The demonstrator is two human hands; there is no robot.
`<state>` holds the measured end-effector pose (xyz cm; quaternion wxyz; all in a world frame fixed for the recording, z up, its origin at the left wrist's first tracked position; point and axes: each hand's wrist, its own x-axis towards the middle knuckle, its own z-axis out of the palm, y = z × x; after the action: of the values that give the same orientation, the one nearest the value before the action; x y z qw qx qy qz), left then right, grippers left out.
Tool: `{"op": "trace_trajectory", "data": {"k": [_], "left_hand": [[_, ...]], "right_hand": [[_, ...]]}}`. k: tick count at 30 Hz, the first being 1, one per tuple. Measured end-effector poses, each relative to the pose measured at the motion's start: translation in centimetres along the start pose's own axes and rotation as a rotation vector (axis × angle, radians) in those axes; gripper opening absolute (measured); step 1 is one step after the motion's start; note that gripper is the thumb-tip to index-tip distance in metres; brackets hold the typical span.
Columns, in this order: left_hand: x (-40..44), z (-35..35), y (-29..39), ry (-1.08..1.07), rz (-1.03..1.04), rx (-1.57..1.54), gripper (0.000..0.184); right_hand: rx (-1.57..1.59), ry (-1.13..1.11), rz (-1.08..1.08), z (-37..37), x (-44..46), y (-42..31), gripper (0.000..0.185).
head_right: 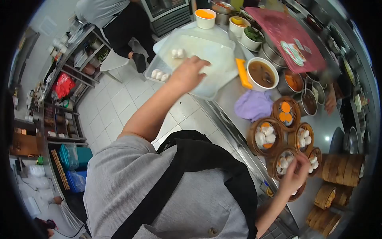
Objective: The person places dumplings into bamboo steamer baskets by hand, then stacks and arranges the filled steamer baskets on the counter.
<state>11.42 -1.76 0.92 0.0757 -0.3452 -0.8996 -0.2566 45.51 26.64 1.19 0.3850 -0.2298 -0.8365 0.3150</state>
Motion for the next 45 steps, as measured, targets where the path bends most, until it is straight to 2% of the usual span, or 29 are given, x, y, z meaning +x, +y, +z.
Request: {"op": "trace_trajectory", "data": {"k": [2, 4, 5, 7, 9, 11, 15, 16, 19, 21, 31, 37, 43, 45], "left_hand": [[1.4, -0.7, -5.3, -0.012, -0.214, 0.081, 0.038], [2.8, -1.6, -10.3, -0.067, -0.391, 0.083, 0.044], [3.3, -1.5, -11.9, -0.066, -0.391, 0.078, 0.044], [4.2, -1.5, -14.9, -0.141, -0.336, 0.170, 0.050], [5.5, -0.3, -17.8, -0.224, -0.253, 0.137, 0.052], [6.7, 0.4, -18.6, -0.314, -0.151, 0.097, 0.054], [6.7, 1.0, -16.7, -0.424, 0.015, -0.016, 0.052], [6.3, 0.9, -16.1, -0.435, 0.073, -0.091, 0.051], [6.0, 2.0, -15.7, -0.403, 0.132, -0.059, 0.048], [5.8, 2.2, -15.9, -0.350, 0.190, -0.050, 0.048], [6.9, 2.2, -15.9, -0.427, 0.274, 0.074, 0.044], [7.3, 2.3, -16.4, -0.469, 0.307, 0.089, 0.042], [7.9, 1.6, -17.2, -0.476, 0.318, 0.070, 0.053], [8.2, 1.0, -17.5, -0.375, 0.213, 0.069, 0.056]], "right_hand": [[0.057, -0.243, -0.009, 5.1, 1.6, -4.9, 0.010], [0.044, -0.478, -0.216, 10.1, 3.4, -9.1, 0.016], [0.035, -0.616, -0.131, 12.4, 4.0, -10.8, 0.020], [0.055, -0.757, -0.327, 17.5, 5.5, -13.4, 0.025], [0.069, -0.909, -0.310, 22.8, 7.1, -15.3, 0.033], [0.029, -0.947, -0.405, 28.4, 8.5, -15.2, 0.043], [-0.106, -0.814, -0.393, 37.7, 9.5, -15.1, 0.050], [-0.106, -0.813, -0.376, 38.9, 9.5, -14.8, 0.050], [-0.200, -0.833, -0.388, 41.4, 8.9, -14.4, 0.047], [-0.279, -0.832, -0.410, 41.6, 8.8, -13.9, 0.044], [-0.377, -0.757, -0.379, 41.3, 8.4, -14.7, 0.043], [-0.303, -0.880, -0.366, 41.3, 9.8, -14.1, 0.040], [-0.183, -0.971, -0.405, 40.7, 11.2, -12.7, 0.046], [-0.319, -0.794, -0.292, 41.0, 11.0, -12.5, 0.048]]}}
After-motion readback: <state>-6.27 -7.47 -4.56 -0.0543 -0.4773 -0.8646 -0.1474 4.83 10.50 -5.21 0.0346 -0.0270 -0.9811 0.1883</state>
